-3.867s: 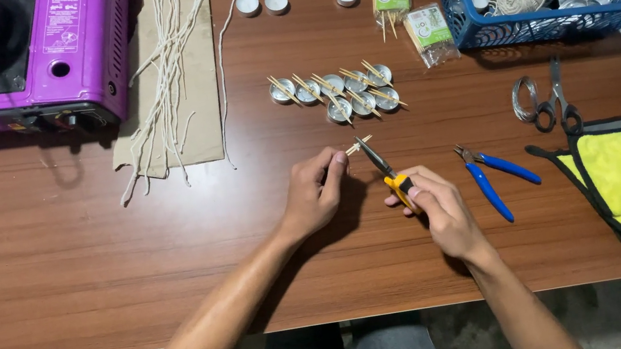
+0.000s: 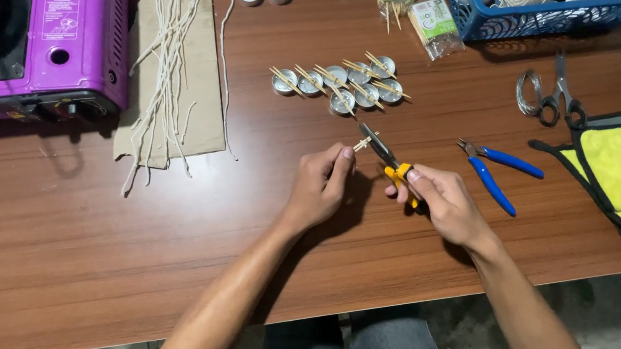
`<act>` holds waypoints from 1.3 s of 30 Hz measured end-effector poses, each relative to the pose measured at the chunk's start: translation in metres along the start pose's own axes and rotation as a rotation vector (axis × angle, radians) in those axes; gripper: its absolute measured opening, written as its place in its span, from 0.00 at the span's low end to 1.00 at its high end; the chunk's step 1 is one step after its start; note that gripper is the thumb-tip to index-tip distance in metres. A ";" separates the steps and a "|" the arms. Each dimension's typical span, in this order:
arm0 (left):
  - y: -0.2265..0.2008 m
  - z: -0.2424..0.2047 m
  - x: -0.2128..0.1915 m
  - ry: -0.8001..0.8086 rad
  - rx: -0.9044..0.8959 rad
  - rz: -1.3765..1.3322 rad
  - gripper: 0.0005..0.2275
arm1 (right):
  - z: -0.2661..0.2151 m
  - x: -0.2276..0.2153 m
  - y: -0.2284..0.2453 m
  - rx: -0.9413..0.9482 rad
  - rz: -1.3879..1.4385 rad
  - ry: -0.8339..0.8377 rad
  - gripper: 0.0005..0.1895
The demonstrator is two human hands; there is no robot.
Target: Assembling candle wicks by placing them between wooden sticks and securing them using hand tools.
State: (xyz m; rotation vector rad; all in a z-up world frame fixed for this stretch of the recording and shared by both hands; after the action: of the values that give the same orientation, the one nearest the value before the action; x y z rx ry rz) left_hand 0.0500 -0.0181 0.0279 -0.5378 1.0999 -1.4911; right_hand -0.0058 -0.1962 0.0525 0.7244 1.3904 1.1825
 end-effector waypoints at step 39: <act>-0.002 0.004 -0.002 0.162 -0.254 -0.142 0.17 | -0.005 0.005 -0.051 0.102 0.073 0.055 0.23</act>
State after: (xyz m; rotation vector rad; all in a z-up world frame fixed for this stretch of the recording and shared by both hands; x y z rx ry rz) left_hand 0.0529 -0.0181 0.0315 -0.6918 1.4142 -1.5478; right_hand -0.0016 -0.2088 0.0024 0.8255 1.4888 1.2029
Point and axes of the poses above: each hand's wrist, its own z-axis towards the middle knuckle, its own x-axis out of the palm, y = z × x, the point moved 6 cm from there along z, towards the middle knuckle, and after that the axes turned 2 degrees about y, right-handed, at the moved point
